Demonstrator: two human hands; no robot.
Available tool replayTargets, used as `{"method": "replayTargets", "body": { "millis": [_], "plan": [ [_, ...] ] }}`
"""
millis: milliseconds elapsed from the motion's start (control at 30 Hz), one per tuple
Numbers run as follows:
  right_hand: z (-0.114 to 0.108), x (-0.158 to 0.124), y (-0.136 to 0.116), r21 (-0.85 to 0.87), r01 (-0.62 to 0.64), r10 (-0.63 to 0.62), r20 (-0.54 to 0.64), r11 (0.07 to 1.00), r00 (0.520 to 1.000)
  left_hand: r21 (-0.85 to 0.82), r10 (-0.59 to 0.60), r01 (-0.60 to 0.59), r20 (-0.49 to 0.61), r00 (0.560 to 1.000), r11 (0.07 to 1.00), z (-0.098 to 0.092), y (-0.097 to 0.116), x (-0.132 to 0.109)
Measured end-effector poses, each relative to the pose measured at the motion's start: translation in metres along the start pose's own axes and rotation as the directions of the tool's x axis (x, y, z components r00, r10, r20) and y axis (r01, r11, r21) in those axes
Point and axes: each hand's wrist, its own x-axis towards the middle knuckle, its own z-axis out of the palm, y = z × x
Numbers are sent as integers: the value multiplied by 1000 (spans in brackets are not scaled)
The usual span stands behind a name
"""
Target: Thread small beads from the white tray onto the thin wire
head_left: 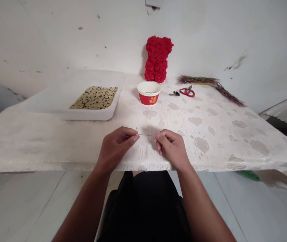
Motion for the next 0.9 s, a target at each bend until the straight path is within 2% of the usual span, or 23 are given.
{"method": "replayTargets", "body": {
  "millis": [567,667,767,900],
  "plan": [
    [1,0,-1,-36,5,-3,30,999,1000,25,6,-6,35,999,1000,-2,0,0],
    [1,-1,-2,-57,-3,6,64,998,998,60,-5,1,73,997,998,-2,3,0],
    [1,0,-2,-66,-11,18,97,998,995,23,-20,18,118,993,1000,-1,5,1],
    [0,1,-1,-6,-23,24,60,1000,998,13,-43,42,101,994,999,-1,6,1]
  ]
}}
